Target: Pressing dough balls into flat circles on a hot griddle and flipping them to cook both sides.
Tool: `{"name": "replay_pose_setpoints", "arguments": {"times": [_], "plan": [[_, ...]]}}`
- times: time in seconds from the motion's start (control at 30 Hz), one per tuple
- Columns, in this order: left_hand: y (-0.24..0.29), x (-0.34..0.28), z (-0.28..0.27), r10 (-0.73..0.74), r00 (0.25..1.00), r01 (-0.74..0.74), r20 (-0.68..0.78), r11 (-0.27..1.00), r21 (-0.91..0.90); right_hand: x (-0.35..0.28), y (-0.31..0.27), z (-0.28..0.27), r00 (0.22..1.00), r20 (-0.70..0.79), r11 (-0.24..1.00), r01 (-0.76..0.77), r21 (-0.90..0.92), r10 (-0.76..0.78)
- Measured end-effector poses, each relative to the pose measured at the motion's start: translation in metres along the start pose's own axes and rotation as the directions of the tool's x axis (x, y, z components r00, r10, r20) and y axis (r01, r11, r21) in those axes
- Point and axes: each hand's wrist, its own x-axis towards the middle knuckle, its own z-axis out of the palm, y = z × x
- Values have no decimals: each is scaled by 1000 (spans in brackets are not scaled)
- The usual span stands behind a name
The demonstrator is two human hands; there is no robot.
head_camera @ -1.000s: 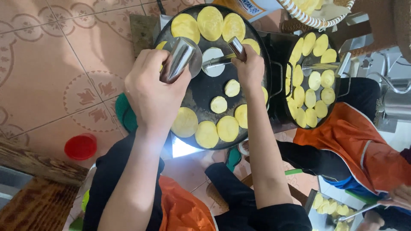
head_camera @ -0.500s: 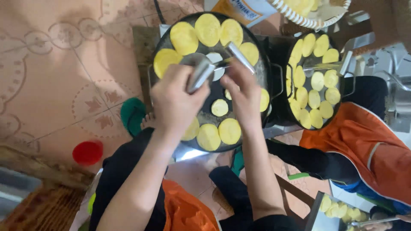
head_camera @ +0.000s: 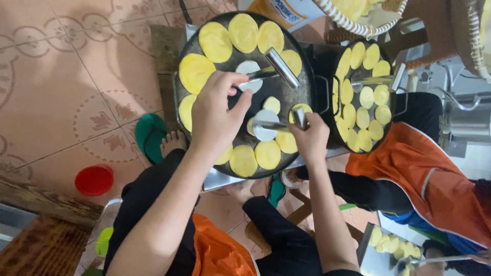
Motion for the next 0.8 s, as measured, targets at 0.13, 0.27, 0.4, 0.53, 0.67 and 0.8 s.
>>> {"name": "replay_pose_setpoints", "arguments": {"times": [0.13, 0.27, 0.4, 0.53, 0.67, 0.8], "plan": [[2, 4, -4, -101, 994, 99, -27, 992, -78, -5, 8, 27, 995, 35, 995, -99, 26, 98], [-6, 8, -1, -146, 989, 144, -18, 986, -87, 0, 10, 43, 1000, 22, 999, 9, -39, -8], [-8, 9, 3, -136, 991, 134, -18, 987, -89, 3, -10, 40, 988, 56, 988, 148, -47, -146], [-2, 10, 0, -150, 989, 149, -1, 984, -97, 5, -18, 47, 968, 95, 972, 235, -24, -232], [2, 7, 0, -161, 986, 164, 36, 980, -115, 16, -8, 52, 950, 92, 952, 303, -44, -298], [4, 5, 3, -150, 987, 156, 61, 980, -123, 24, 1, 58, 941, 92, 939, 334, -87, -326]]}}
